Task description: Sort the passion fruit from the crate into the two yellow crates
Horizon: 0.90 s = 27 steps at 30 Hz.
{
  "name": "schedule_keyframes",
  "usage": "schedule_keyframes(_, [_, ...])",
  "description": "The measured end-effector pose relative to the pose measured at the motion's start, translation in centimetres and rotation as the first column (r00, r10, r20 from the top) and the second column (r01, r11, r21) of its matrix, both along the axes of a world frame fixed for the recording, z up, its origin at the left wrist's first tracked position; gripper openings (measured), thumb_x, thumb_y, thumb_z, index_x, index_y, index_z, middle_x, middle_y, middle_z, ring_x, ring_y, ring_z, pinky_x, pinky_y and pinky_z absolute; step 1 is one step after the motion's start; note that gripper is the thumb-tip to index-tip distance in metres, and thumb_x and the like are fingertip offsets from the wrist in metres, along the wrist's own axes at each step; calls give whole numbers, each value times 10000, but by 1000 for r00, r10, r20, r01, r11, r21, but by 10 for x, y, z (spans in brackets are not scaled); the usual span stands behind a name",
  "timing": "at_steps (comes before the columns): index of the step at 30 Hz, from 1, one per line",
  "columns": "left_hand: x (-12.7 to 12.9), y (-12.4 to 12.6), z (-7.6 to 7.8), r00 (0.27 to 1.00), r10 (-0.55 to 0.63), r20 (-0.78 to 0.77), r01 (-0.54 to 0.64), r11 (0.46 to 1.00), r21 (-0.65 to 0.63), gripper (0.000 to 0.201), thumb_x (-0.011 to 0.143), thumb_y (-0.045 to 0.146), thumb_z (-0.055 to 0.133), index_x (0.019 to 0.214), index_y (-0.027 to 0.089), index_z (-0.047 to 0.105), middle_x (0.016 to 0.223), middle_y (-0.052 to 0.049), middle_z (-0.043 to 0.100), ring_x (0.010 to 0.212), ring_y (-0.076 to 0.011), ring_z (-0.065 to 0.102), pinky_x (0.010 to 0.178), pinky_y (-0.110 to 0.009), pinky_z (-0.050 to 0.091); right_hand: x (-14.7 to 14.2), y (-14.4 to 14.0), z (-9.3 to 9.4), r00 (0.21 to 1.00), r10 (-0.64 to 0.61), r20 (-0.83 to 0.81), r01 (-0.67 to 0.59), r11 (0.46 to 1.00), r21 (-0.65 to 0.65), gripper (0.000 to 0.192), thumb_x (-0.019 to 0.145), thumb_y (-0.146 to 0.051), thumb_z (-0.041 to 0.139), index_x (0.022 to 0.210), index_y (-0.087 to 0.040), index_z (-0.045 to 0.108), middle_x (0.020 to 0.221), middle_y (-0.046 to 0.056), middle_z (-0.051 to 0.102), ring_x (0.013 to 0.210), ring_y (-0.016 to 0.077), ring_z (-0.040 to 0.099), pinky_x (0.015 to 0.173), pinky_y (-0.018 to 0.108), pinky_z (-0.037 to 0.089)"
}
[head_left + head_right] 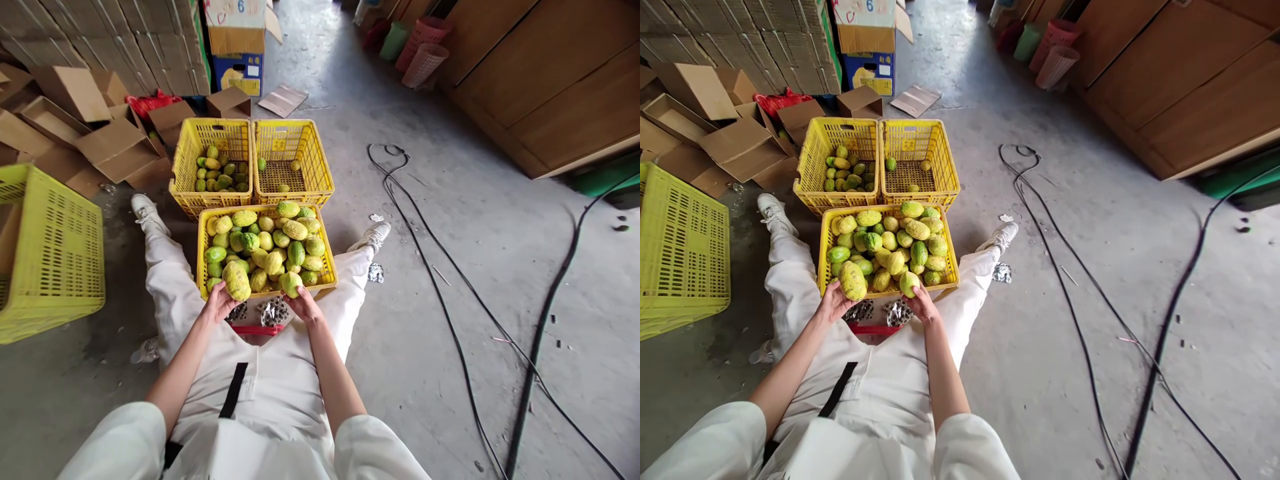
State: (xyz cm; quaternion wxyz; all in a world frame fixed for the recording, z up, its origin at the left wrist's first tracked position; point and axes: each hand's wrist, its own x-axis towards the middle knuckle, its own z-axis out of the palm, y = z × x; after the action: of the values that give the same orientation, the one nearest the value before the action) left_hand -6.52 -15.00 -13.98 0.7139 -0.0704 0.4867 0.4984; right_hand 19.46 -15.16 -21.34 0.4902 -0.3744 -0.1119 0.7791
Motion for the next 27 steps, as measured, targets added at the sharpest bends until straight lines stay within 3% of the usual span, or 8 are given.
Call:
schedule_keyframes(6, [-2,0,1,998,-16,52,12,997,76,501,865,264,548,1358,194,490,1073,-107,719,1039,-271,712,945,-450,576,1,-1,-1,999,-13,29,15,999,-52,504,603,-379,905,1023,-235,667,959,21,737,884,194,684,791,338,592])
schedule_keyframes(10, [-2,0,0,999,-5,54,1,997,75,521,870,322,592,1368,198,500,1113,-124,716,1054,-285,711,935,-442,585,-1,1,0,998,-47,40,49,998,-42,527,596,-354,906,1059,-259,673,964,5,740,861,173,678,713,280,584])
schedule_keyframes(16, [1,2,-2,1000,10,-15,-10,1000,-4,390,895,309,566,1255,160,581,919,-101,731,838,-242,724,788,-375,621,0,3,1,995,-69,66,71,997,-28,404,616,-385,902,937,-239,703,893,-8,741,777,146,662,690,262,571])
schedule_keyframes(19, [1,2,-5,999,29,-17,-29,1000,1,313,902,278,563,1186,157,614,874,-89,728,749,-207,697,754,-365,624,1,3,2,994,-91,63,93,995,-26,402,618,-403,898,927,-240,700,916,-3,750,843,167,681,759,285,585])
schedule_keyframes(23, [0,1,-9,998,65,-6,-65,998,7,362,884,198,610,1243,154,606,975,-104,747,878,-227,719,853,-416,619,2,3,6,996,-77,39,78,996,-32,453,640,-406,877,1020,-255,680,999,7,757,981,225,694,883,392,595])
schedule_keyframes(27, [2,1,-10,993,121,-6,-120,992,33,502,838,102,681,1318,207,577,1147,-94,738,962,-220,729,881,-390,617,3,3,10,999,-41,18,42,998,-39,501,662,-416,860,1093,-269,651,1049,7,753,997,253,707,864,447,605])
